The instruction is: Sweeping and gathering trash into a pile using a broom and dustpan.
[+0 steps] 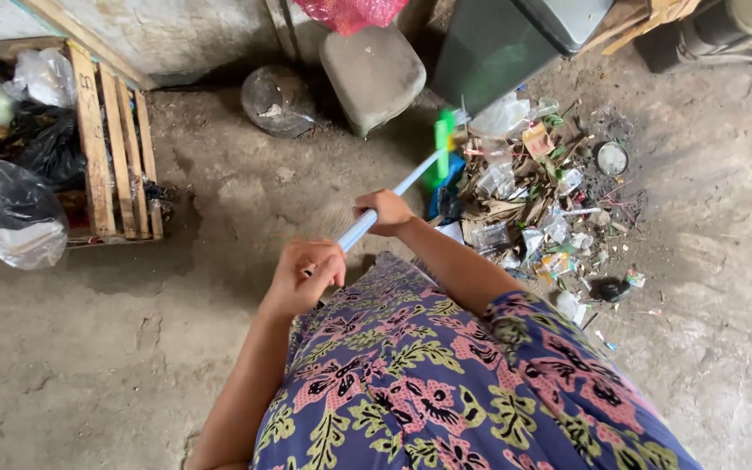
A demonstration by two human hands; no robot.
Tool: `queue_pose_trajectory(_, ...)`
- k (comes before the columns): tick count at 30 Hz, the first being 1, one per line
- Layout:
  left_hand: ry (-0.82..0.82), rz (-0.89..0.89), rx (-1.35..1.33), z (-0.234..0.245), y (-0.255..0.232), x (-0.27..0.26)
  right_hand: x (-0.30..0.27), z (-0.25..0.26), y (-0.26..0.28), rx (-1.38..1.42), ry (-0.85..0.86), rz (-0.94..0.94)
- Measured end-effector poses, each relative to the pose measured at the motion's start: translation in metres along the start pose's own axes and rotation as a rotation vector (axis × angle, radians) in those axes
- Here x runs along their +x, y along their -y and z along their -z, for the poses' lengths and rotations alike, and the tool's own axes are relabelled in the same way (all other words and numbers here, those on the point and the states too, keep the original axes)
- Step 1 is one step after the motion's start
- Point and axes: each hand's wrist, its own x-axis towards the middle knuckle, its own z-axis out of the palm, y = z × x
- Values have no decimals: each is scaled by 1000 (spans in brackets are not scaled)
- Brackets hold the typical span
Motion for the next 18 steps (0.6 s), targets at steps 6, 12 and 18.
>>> queue_pose_trajectory(6,143,-266,34,42,-149,-46,-10,6,151,173,-132,76)
queue_pose_trajectory(12,421,-416,286,105,-216,-128,23,-99,295,322,-83,306)
queue_pose_trajectory(18,439,-228,117,113,-155,-180,-17,-186,271,380,135,115)
